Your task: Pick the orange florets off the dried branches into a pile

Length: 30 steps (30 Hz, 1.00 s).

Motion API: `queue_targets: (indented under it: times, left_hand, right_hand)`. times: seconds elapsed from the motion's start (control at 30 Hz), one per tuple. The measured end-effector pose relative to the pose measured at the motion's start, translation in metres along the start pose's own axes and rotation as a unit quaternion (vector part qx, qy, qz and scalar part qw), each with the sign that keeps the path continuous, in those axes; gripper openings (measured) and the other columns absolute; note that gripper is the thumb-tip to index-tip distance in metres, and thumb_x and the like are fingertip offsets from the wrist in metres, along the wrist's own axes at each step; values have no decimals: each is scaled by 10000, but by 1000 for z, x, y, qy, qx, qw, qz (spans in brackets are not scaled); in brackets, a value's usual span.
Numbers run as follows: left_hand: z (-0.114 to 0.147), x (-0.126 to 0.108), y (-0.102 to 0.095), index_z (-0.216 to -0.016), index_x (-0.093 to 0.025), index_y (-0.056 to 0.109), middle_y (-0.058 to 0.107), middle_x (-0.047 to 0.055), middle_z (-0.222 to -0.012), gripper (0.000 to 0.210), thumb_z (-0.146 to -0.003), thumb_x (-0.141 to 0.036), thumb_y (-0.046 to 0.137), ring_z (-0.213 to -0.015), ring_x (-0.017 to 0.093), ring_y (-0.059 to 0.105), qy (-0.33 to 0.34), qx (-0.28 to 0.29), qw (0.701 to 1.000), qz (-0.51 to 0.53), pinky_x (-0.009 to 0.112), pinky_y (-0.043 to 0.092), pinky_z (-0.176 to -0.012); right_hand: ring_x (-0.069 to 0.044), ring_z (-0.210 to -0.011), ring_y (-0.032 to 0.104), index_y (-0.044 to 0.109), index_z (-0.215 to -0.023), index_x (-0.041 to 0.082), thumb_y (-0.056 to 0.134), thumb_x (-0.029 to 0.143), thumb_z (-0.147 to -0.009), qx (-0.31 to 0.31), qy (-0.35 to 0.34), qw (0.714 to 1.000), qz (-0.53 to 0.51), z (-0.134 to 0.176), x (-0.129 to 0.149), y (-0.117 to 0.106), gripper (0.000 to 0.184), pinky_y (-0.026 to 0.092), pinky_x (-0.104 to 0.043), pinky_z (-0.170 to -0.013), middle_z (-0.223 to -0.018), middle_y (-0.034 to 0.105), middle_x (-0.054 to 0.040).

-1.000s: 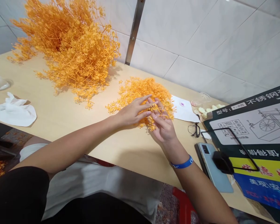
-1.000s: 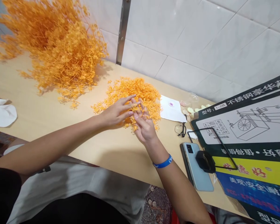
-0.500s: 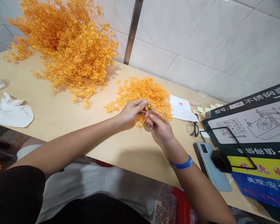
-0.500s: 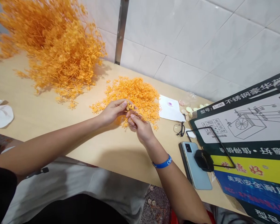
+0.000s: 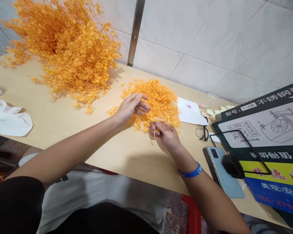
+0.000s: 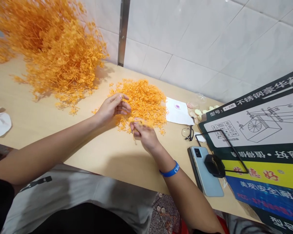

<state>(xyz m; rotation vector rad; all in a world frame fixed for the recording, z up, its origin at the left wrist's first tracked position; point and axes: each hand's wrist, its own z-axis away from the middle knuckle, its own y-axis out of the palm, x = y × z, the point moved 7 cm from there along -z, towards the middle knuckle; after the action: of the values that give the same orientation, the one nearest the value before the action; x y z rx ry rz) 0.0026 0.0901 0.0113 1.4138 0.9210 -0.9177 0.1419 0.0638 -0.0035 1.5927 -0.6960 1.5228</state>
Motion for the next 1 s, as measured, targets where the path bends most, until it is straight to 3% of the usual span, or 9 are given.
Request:
queue_targets:
  times: [0.1, 0.17, 0.3, 0.4, 0.57, 0.7, 0.83, 1.0]
  left_hand:
    - [0, -7, 1, -1204, -191, 571, 703, 96, -1075, 389, -876, -387, 643, -918, 170, 681, 33, 18, 997, -62, 256, 525, -732]
    - [0, -4, 3, -1223, -176, 603, 680, 131, -1162, 435, -863, -414, 660, -992, 197, 661, 38, 30, 995, -86, 278, 519, -779]
    - [0, 3, 5, -1125, -142, 684, 704, 146, -1097, 365, -906, -423, 600, -967, 187, 656, 43, 26, 992, -114, 275, 502, -792]
    - [-1, 3, 4, -1162, -153, 674, 706, 137, -1106, 338, -919, -369, 585, -990, 184, 656, 50, 14, 991, -121, 286, 498, -823]
    - [-1, -3, 5, -1118, -144, 698, 705, 131, -1127, 317, -839, -296, 687, -1074, 217, 642, 85, 20, 986, -142, 337, 480, -934]
    - [0, -7, 4, -990, -147, 743, 731, 100, -1042, 227, -788, -247, 711, -1018, 212, 658, 112, 12, 980, -164, 337, 480, -928]
    - [0, -6, 1, -878, -143, 766, 748, 94, -967, 215, -797, -332, 704, -986, 226, 664, 103, -2, 977, -184, 345, 485, -916]
    - [3, -12, 2, -1009, -128, 752, 716, 137, -1123, 472, -911, -536, 536, -1102, 250, 633, 132, 2, 967, -218, 381, 457, -990]
  right_hand:
    - [-71, -454, 265, 514, -627, 183, 710, 471, -759, -23, 27, 997, -65, -5, -4, -7, 372, 195, -211, -430, -491, 296, 65]
    - [-65, -444, 258, 525, -667, 183, 706, 457, -768, -33, 35, 994, -93, -7, -5, -9, 344, 185, -199, -428, -486, 310, 68]
    - [-61, -427, 293, 550, -757, 184, 677, 495, -799, -24, 49, 992, -113, -7, -5, -5, 338, 203, -191, -425, -495, 368, 64]
    - [-64, -424, 317, 556, -788, 189, 673, 527, -793, -12, 64, 990, -124, -6, -6, -1, 358, 219, -190, -428, -499, 391, 64]
    - [-75, -416, 327, 559, -794, 195, 604, 627, -797, 0, 71, 988, -136, -7, -6, 0, 434, 241, -205, -427, -503, 406, 60]
    - [-77, -416, 320, 549, -791, 199, 577, 629, -808, 15, 75, 988, -132, -7, -6, 1, 431, 227, -209, -429, -512, 410, 58]
    - [-81, -418, 313, 529, -783, 204, 554, 626, -824, 13, 77, 989, -126, -6, -8, 1, 425, 224, -212, -432, -515, 406, 56]
    - [-80, -423, 314, 530, -796, 205, 583, 592, -811, 7, 79, 989, -126, -7, -9, 0, 391, 217, -208, -435, -513, 413, 59]
